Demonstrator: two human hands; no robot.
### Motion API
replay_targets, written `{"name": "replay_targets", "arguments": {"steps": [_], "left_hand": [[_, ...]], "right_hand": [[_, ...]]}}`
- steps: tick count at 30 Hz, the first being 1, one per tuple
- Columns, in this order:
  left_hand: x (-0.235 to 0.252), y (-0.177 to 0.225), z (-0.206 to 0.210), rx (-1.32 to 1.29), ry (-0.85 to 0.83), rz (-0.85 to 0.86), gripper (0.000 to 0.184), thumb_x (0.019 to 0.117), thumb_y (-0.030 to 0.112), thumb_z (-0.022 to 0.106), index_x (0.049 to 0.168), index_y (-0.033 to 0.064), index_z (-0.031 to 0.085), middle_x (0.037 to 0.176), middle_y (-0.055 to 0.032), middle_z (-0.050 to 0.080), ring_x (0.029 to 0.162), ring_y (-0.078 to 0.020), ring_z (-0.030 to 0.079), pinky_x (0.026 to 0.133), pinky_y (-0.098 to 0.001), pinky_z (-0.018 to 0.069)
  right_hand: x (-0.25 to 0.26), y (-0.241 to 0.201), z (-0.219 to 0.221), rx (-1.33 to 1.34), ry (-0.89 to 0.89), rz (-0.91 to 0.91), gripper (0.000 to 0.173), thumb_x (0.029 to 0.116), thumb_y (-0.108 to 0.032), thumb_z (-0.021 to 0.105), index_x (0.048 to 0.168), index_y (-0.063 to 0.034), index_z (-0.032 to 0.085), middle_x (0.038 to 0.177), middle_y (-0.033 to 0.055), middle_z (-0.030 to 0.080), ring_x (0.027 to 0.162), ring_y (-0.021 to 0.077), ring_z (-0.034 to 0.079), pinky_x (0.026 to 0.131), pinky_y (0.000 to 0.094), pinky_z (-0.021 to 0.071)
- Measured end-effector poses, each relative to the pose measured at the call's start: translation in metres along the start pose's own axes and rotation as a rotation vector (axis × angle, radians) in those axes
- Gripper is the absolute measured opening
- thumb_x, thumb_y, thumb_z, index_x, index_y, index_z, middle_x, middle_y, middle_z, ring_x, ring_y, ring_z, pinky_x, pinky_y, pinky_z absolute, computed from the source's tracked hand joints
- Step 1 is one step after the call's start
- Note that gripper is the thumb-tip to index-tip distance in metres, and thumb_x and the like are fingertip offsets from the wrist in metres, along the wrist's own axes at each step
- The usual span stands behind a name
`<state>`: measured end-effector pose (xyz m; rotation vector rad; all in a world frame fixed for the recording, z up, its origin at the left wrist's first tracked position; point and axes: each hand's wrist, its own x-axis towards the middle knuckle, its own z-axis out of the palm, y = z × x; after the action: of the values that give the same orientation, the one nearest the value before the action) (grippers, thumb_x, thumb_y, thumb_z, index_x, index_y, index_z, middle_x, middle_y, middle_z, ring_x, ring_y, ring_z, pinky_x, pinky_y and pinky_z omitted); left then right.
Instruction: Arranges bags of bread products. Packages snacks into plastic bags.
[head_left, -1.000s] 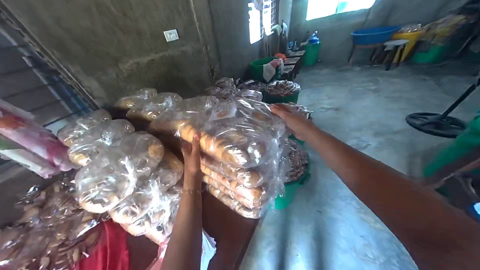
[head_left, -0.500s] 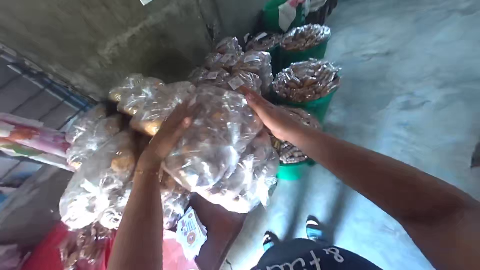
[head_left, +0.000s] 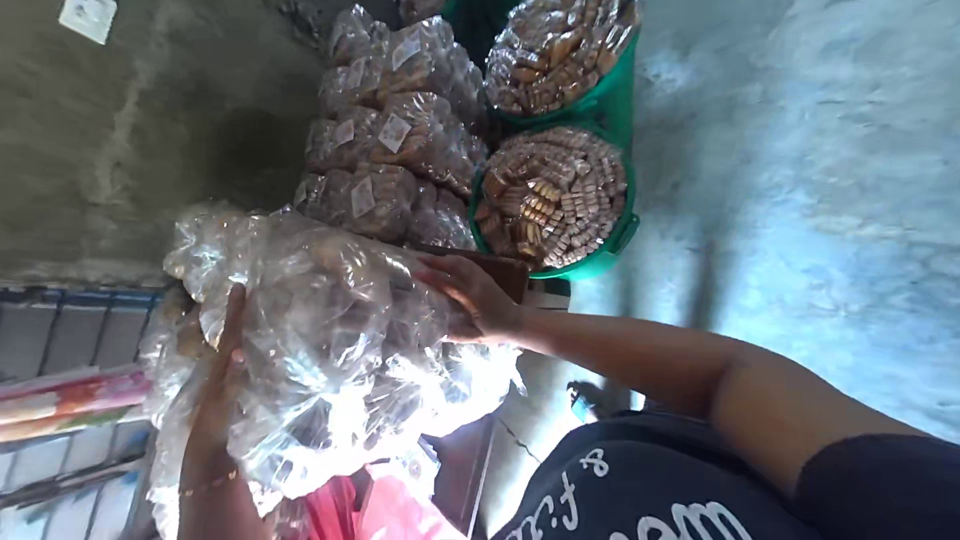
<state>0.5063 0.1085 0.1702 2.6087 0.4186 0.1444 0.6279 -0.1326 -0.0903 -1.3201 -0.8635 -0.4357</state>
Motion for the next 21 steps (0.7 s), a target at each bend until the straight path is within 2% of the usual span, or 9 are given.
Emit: {"name": "replay_targets", "arguments": {"steps": [4, 7, 10, 12, 14, 17, 19, 20, 21], "left_hand": [[0.008, 0.031, 0.004, 0.182, -0.132, 0.121, 0.096, 0.0971, 0.068, 0.033, 0.159, -0.0042, 0.023, 0.170, -0.0132, 0.016, 0.156, -0.0113, 0.015, 0.125, -0.0268, 0.0134], [0.016, 0.036, 0.006, 0.221, -0.177, 0.164, 0.095, 0.0953, 0.072, 0.032, 0.163, 0.0061, 0.020, 0.172, -0.0074, 0.011, 0.157, -0.0157, 0.012, 0.126, -0.0386, 0.0152], [0.015, 0.034, 0.002, 0.174, -0.152, 0.149, 0.104, 0.0893, 0.081, 0.036, 0.165, 0.0142, 0.012, 0.171, -0.0014, 0.017, 0.154, -0.0112, 0.020, 0.124, -0.0362, 0.0227], [0.009, 0.030, -0.007, 0.132, -0.090, 0.173, 0.105, 0.0896, 0.084, 0.026, 0.165, 0.0147, 0.003, 0.172, -0.0013, 0.011, 0.157, -0.0115, 0.014, 0.127, -0.0373, 0.0169], [-0.008, 0.012, -0.022, 0.023, 0.105, 0.239, 0.092, 0.0980, 0.075, 0.019, 0.165, 0.0150, 0.000, 0.172, -0.0017, 0.011, 0.157, -0.0130, 0.014, 0.129, -0.0381, 0.0167], [-0.078, -0.019, -0.022, -0.176, 0.497, 0.121, 0.077, 0.1051, 0.062, 0.024, 0.165, 0.0166, 0.008, 0.168, -0.0043, 0.026, 0.152, -0.0158, 0.030, 0.123, -0.0393, 0.0317], [-0.145, -0.044, 0.005, -0.096, 0.649, -0.115, 0.053, 0.1096, 0.025, 0.039, 0.159, 0.0080, 0.031, 0.157, -0.0115, 0.044, 0.140, -0.0210, 0.047, 0.113, -0.0413, 0.0421], [-0.179, -0.060, 0.026, -0.039, 0.697, -0.281, 0.041, 0.1058, 0.013, 0.050, 0.146, 0.0025, 0.049, 0.139, -0.0153, 0.059, 0.122, -0.0236, 0.060, 0.102, -0.0441, 0.0502], [-0.214, -0.080, 0.048, 0.004, 0.690, -0.450, 0.028, 0.1023, 0.009, 0.056, 0.129, -0.0005, 0.060, 0.114, -0.0145, 0.068, 0.099, -0.0213, 0.068, 0.087, -0.0423, 0.0576]], "right_hand": [[0.001, -0.006, -0.019, -0.008, -0.218, 0.048, 0.084, 0.0977, -0.067, 0.039, 0.156, -0.0064, 0.040, 0.160, 0.0231, 0.035, 0.148, 0.0360, 0.035, 0.122, 0.0511, 0.0284], [-0.004, -0.016, -0.038, 0.034, -0.317, 0.130, 0.089, 0.0975, -0.072, 0.029, 0.161, -0.0093, 0.029, 0.168, 0.0210, 0.018, 0.155, 0.0349, 0.022, 0.124, 0.0576, 0.0197], [-0.017, -0.022, -0.047, 0.030, -0.209, 0.163, 0.087, 0.0996, -0.070, 0.032, 0.161, -0.0074, 0.028, 0.168, 0.0148, 0.025, 0.154, 0.0261, 0.025, 0.124, 0.0512, 0.0240], [-0.028, -0.022, -0.053, -0.006, -0.140, 0.163, 0.082, 0.1021, -0.065, 0.034, 0.159, -0.0059, 0.031, 0.164, 0.0165, 0.033, 0.152, 0.0255, 0.031, 0.124, 0.0479, 0.0280], [-0.040, -0.016, -0.065, -0.034, -0.158, 0.159, 0.079, 0.1045, -0.059, 0.036, 0.155, 0.0015, 0.033, 0.157, 0.0261, 0.038, 0.146, 0.0284, 0.040, 0.118, 0.0435, 0.0381], [-0.078, 0.012, -0.093, -0.077, -0.282, 0.233, 0.062, 0.1045, -0.036, 0.044, 0.142, 0.0126, 0.042, 0.134, 0.0335, 0.055, 0.120, 0.0246, 0.061, 0.100, 0.0339, 0.0517], [-0.119, 0.028, -0.120, -0.055, -0.467, 0.436, 0.044, 0.1034, -0.018, 0.046, 0.127, 0.0182, 0.054, 0.111, 0.0289, 0.065, 0.097, 0.0207, 0.067, 0.089, 0.0337, 0.0559], [-0.136, 0.030, -0.135, -0.073, -0.628, 0.601, 0.040, 0.1033, -0.013, 0.045, 0.125, 0.0195, 0.055, 0.106, 0.0296, 0.066, 0.093, 0.0247, 0.068, 0.088, 0.0380, 0.0562], [-0.148, 0.027, -0.145, -0.111, -0.825, 0.779, 0.041, 0.1047, -0.014, 0.045, 0.128, 0.0190, 0.053, 0.112, 0.0332, 0.065, 0.100, 0.0328, 0.067, 0.093, 0.0451, 0.0539]]}}
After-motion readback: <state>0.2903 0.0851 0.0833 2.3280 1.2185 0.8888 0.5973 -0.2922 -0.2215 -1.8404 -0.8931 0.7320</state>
